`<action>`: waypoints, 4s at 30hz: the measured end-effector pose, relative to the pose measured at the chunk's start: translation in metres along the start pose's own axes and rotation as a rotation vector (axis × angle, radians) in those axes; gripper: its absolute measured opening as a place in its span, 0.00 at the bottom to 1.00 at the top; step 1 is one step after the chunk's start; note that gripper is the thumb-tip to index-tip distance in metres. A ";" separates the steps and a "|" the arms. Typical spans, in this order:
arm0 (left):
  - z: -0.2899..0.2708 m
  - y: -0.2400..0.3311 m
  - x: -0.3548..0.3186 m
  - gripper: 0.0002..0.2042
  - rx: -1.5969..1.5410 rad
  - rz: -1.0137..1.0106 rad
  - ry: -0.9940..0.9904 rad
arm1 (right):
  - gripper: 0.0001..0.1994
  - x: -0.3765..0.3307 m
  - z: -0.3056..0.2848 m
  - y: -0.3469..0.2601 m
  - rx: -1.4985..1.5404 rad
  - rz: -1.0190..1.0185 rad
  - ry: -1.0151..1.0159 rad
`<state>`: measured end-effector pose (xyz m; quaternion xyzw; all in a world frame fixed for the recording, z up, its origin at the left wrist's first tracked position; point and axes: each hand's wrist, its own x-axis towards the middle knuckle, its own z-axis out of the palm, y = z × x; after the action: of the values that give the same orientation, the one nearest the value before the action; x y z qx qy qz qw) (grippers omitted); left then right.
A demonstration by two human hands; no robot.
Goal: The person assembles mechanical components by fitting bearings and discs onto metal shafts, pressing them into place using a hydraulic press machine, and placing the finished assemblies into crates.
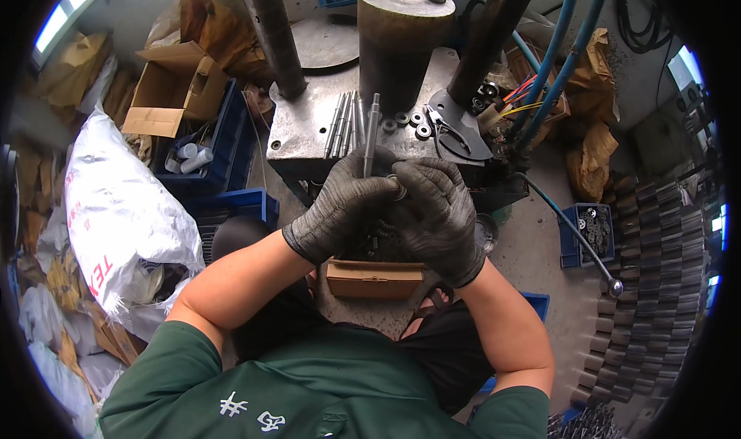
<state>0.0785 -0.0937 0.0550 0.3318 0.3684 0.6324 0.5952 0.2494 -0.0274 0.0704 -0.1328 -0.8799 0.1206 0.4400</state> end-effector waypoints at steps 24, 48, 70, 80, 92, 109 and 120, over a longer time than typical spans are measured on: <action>0.006 0.009 -0.005 0.28 0.030 0.106 -0.040 | 0.24 0.010 -0.009 -0.002 -0.016 -0.075 0.020; 0.007 -0.012 -0.007 0.14 0.717 0.053 -0.015 | 0.13 -0.004 -0.018 0.031 1.322 0.885 0.356; 0.009 -0.021 -0.011 0.15 0.574 0.141 -0.046 | 0.24 -0.008 -0.017 0.020 1.209 0.956 0.184; 0.006 -0.036 -0.009 0.13 0.451 0.139 -0.017 | 0.19 0.001 -0.005 -0.005 1.422 0.894 0.247; 0.005 -0.031 -0.015 0.11 0.530 0.135 -0.024 | 0.23 -0.013 0.007 -0.002 0.970 0.882 0.214; 0.007 -0.012 -0.007 0.13 0.549 0.202 0.014 | 0.30 0.015 0.008 -0.012 1.584 0.866 0.339; 0.000 -0.013 -0.008 0.15 0.408 0.125 0.100 | 0.18 0.013 0.028 0.006 0.965 0.951 -0.010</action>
<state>0.0862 -0.1019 0.0440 0.4358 0.4965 0.5962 0.4562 0.2202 -0.0203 0.0616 -0.2937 -0.5751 0.6811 0.3451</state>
